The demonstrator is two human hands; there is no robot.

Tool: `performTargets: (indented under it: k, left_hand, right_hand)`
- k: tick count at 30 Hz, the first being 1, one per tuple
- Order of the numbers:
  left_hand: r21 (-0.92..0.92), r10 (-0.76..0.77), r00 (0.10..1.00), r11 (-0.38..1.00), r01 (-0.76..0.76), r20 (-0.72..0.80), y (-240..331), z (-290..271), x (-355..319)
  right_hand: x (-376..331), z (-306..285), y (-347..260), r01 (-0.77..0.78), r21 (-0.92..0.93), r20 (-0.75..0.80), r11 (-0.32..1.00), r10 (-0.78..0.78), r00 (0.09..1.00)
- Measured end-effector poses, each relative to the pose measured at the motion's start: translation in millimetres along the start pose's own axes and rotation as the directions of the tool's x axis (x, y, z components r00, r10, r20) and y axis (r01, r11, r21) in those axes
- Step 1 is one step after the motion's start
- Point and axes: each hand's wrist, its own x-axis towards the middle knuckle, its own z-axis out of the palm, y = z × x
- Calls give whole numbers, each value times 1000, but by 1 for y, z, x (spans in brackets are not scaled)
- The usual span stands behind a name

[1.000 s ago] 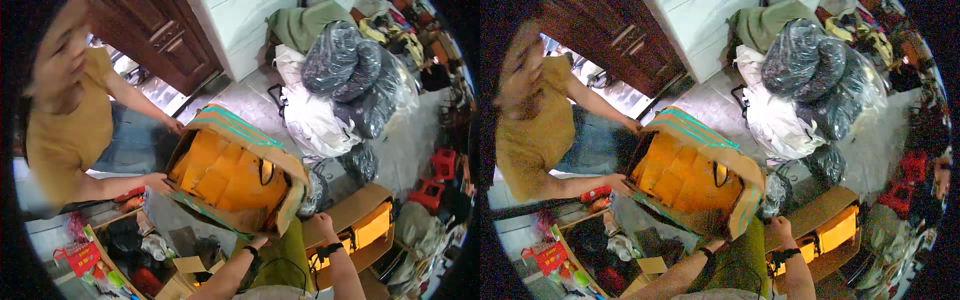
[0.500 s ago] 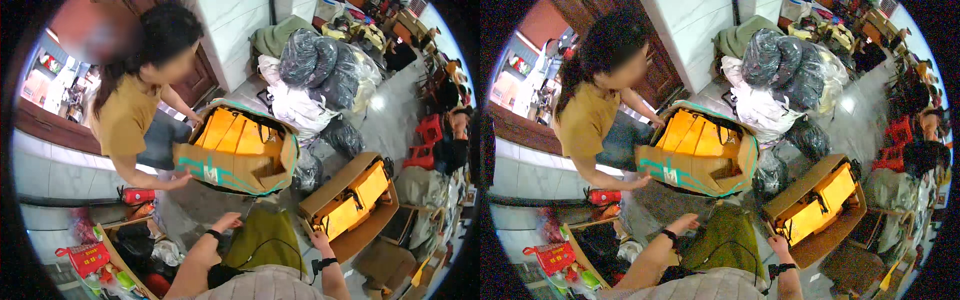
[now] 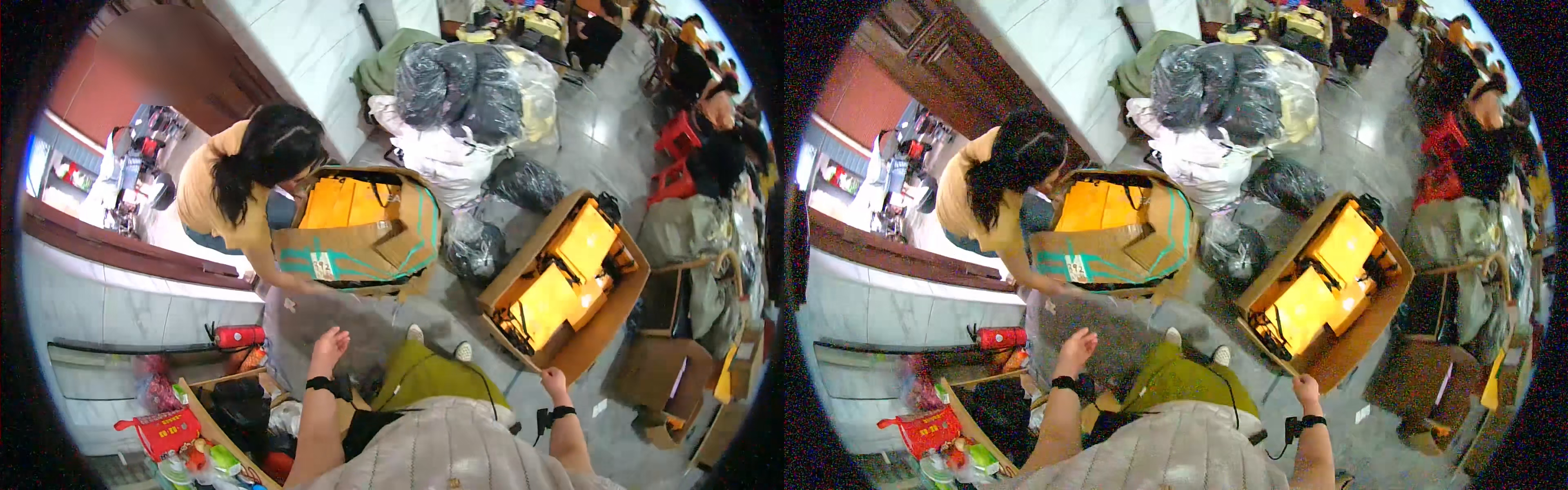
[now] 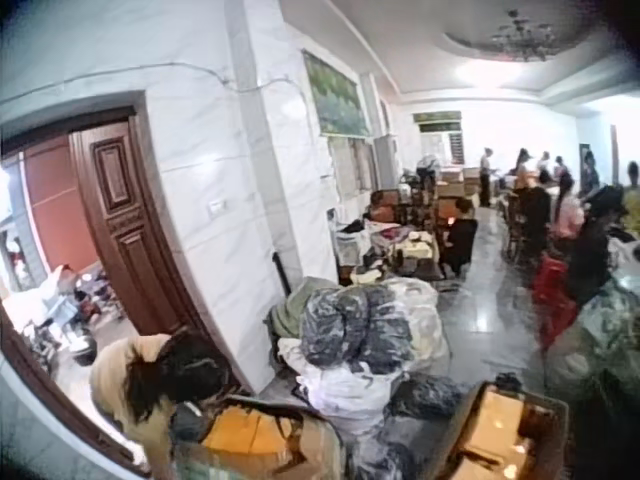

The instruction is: The person is sorting and packaging foam slippers into plastic bags and boxes.

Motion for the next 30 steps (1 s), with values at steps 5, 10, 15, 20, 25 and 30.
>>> performTargets:
  k: [5, 10, 15, 20, 25, 30]
  left_hand:
    - [-55, 82, 955, 996, -69, 285, 10, 31, -31]
    - [24, 119, 990, 992, -121, 76, 18, 39, -39]
    - [100, 133, 984, 984, -145, 121, 2, 78, -40]
    - [190, 109, 990, 974, -126, 94, 3, 85, -65]
    - [143, 178, 982, 972, -186, 68, 15, 53, -63]
    - [150, 366, 929, 923, -355, -52, 43, 30, -59]
  right_hand:
    - [-35, -4, 122, -359, -141, 169, 923, 380, 910]
    - [-45, 0, 104, -372, 174, 199, 912, 337, 920]
    - [-48, 9, 91, -302, 291, 145, 908, 270, 952]
    - [-46, 24, 103, -369, 212, 399, 905, 264, 878]
    - [13, 25, 152, -272, 37, 315, 962, 247, 917]
    - [49, 28, 70, -18, 540, 136, 841, -66, 989]
